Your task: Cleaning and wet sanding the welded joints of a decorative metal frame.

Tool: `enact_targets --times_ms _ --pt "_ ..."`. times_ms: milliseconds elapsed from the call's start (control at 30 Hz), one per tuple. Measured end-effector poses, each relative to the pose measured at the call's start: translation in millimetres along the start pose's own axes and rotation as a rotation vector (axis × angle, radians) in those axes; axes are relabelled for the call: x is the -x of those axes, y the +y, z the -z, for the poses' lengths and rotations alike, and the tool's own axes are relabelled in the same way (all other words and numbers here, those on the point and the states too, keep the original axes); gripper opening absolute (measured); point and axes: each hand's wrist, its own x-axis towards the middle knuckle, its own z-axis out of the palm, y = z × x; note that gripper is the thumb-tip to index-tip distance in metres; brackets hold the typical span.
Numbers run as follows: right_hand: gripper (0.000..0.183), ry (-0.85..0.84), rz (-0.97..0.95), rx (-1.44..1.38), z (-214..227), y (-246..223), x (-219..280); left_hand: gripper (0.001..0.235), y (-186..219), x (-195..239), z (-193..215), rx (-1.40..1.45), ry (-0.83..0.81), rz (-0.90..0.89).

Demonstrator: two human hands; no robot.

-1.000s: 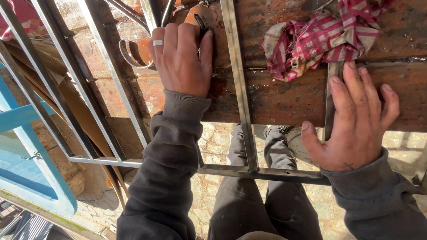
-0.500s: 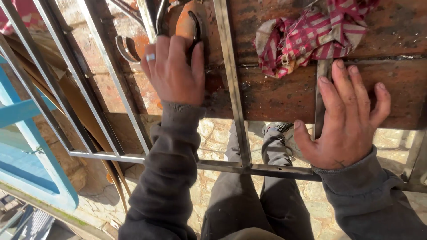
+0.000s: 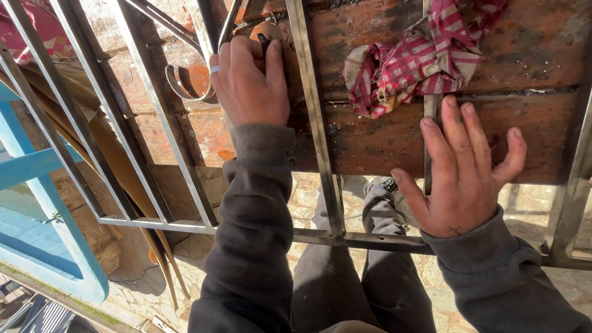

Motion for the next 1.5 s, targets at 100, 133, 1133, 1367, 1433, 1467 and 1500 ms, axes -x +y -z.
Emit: enact_targets --times_ms 100,133,1133,1367,1433,1467,1500 --pt "0.074 -0.051 0.006 0.041 2.9 1.3 5.3 0.030 3.7 6.9 -1.1 0.052 -0.094 0.240" --pt "0.072 -0.043 -0.020 0.012 4.1 1.2 0.7 0.027 6.3 8.2 3.0 0.047 -0.033 0.154" --pt "0.058 0.007 -0.048 -0.094 12.1 -6.1 -7.7 0.034 -10.7 7.9 -8.3 -0.097 -0.089 0.188" --pt "0.058 0.042 -0.024 -0.089 12.9 -7.1 -12.6 0.042 -17.7 38.6 51.5 -0.100 -0.085 -0.220" --pt "0.058 0.041 -0.042 -0.088 14.5 -9.3 -13.5 0.035 -21.4 29.5 43.9 -0.081 -0.068 -0.229" --pt "0.058 0.032 -0.057 -0.093 15.7 -10.5 -12.7 0.028 -23.0 27.0 40.5 -0.068 -0.055 -0.230" --pt "0.058 0.031 -0.059 -0.088 15.2 -9.5 -11.7 0.028 -20.2 23.7 31.0 -0.064 -0.057 -0.230"
